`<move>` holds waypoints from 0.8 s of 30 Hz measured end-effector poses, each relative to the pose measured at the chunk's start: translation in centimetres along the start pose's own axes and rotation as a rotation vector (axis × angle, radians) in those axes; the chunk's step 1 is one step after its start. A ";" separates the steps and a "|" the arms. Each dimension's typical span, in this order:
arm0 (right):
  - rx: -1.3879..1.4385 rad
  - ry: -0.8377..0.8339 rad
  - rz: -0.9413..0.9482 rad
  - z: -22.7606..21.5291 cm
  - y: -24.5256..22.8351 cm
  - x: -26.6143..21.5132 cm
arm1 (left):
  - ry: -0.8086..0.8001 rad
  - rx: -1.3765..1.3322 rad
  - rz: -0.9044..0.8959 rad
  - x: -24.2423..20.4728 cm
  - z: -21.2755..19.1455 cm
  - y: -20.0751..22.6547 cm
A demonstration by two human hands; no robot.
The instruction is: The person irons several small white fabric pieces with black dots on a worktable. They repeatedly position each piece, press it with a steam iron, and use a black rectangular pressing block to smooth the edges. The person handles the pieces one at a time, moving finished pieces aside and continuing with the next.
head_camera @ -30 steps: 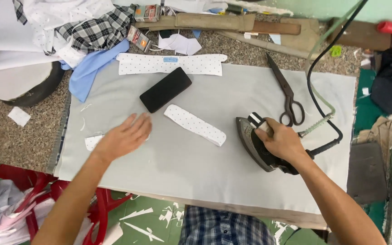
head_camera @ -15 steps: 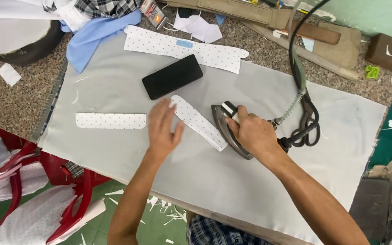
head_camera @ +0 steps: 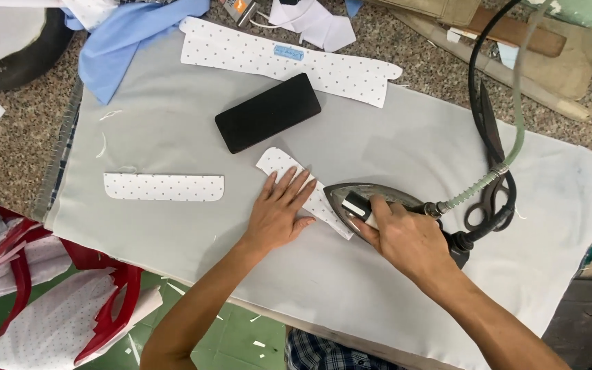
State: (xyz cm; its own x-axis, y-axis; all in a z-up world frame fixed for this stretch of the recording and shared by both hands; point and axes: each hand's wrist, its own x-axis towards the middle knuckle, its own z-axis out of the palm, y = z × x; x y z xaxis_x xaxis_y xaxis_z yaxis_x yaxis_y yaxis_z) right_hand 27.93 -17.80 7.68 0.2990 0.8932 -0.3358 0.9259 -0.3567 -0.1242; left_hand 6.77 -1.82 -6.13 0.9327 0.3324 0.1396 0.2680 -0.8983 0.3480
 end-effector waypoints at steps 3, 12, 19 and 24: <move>-0.040 0.097 0.082 0.6 -0.5 1.5 | 0.012 -0.037 -0.005 -0.4 0.6 -0.5; -0.013 -0.006 -0.033 -1.0 -2.3 4.9 | 0.188 -0.003 0.029 -1.4 1.0 -1.2; 0.015 -0.043 -0.004 -1.6 -2.7 5.0 | 0.277 0.211 0.018 5.7 -4.9 -10.8; 0.001 -0.068 -0.010 -1.8 -2.7 4.7 | 0.168 0.250 0.048 6.9 -6.0 -18.7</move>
State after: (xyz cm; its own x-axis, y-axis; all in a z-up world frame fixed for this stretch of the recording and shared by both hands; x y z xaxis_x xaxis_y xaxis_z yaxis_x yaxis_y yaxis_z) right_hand 27.27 -12.20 8.09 0.2737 0.8761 -0.3969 0.9285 -0.3483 -0.1287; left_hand 6.76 18.99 -6.10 0.8984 0.3121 0.3090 0.2953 -0.9501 0.1010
